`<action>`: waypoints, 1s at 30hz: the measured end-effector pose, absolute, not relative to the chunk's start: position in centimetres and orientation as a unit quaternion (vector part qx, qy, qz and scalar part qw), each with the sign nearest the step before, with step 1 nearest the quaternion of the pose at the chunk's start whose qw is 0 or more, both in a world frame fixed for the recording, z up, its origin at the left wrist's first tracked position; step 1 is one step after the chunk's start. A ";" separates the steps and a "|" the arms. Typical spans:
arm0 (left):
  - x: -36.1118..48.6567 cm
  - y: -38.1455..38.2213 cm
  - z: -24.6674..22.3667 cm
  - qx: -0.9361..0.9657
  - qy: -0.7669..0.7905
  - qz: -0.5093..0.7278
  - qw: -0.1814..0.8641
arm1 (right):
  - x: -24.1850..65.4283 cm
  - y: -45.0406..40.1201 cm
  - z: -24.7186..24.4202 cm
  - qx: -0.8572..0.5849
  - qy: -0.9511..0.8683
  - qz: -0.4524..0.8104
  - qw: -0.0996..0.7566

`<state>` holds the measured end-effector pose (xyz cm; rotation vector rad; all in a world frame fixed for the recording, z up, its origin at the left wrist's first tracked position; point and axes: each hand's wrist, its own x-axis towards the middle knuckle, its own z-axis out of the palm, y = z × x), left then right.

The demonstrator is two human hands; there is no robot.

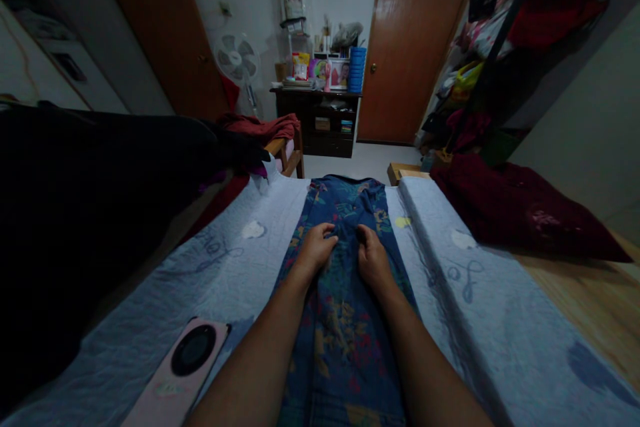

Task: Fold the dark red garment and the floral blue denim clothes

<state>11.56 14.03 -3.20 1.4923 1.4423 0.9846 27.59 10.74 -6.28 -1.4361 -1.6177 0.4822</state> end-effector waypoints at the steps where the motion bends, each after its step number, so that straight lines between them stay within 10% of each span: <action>1: 11.3 14.1 -3.2 0.586 0.571 0.392 0.421 | 27.4 10.7 -6.5 -0.591 -0.666 0.176 0.419; 12: 11.9 13.6 -2.3 0.622 0.582 0.352 0.389 | 26.4 9.6 -5.2 -0.643 -0.735 0.115 0.181; 30: 13.7 11.5 -3.0 0.807 0.530 0.258 0.031 | 26.6 9.6 -5.4 -0.647 -0.729 0.120 0.191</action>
